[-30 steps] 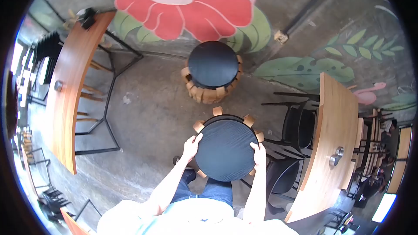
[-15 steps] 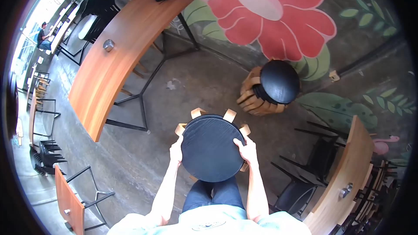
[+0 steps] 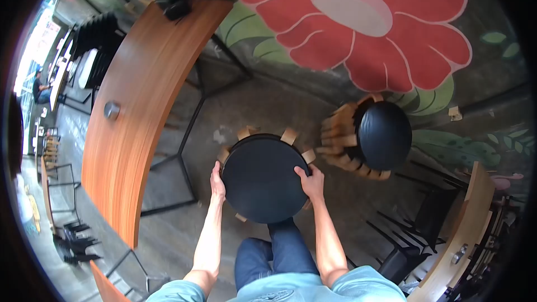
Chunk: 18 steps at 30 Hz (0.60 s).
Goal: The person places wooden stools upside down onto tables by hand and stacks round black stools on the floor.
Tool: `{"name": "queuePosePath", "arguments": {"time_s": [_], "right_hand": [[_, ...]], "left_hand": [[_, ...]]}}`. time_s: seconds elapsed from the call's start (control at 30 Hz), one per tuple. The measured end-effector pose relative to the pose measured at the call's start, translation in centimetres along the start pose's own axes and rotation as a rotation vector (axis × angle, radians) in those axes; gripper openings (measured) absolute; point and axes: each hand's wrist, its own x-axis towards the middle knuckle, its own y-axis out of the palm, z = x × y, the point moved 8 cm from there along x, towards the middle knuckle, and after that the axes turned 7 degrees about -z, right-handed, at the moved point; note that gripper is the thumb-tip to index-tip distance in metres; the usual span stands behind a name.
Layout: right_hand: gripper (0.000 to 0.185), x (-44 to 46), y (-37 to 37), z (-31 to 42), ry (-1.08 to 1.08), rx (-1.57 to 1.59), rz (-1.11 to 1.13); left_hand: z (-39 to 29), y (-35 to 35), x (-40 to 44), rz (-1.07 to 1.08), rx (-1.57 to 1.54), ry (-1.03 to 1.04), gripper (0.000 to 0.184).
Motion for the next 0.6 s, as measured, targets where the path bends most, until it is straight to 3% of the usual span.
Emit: {"name": "queuePosePath", "arguments": {"time_s": [0.1, 0.27, 0.33, 0.43, 0.6], "right_hand": [[0.066, 6.6, 3.0, -2.5, 0.196, 0.001, -0.054], [0.063, 15.3, 6.6, -5.4, 0.281, 0.090, -0.283], [0.059, 17.8, 8.1, -3.0, 0.389, 0.282, -0.075], [0.055, 20.4, 9.7, -3.7, 0.557, 0.456, -0.080], [0.049, 23.8, 11.2, -5.6, 0.630, 0.567, -0.170]], "left_hand": [[-3.9, 6.2, 4.9, 0.127, -0.032, -0.142, 0.061], [-5.6, 13.3, 14.4, -0.057, 0.233, -0.108, 0.080], [-3.2, 16.5, 19.1, -0.001, 0.284, -0.138, 0.084], [-6.3, 21.2, 21.4, 0.124, 0.529, -0.167, 0.088], [-5.0, 27.0, 27.1, 0.184, 0.592, -0.135, 0.091]]}}
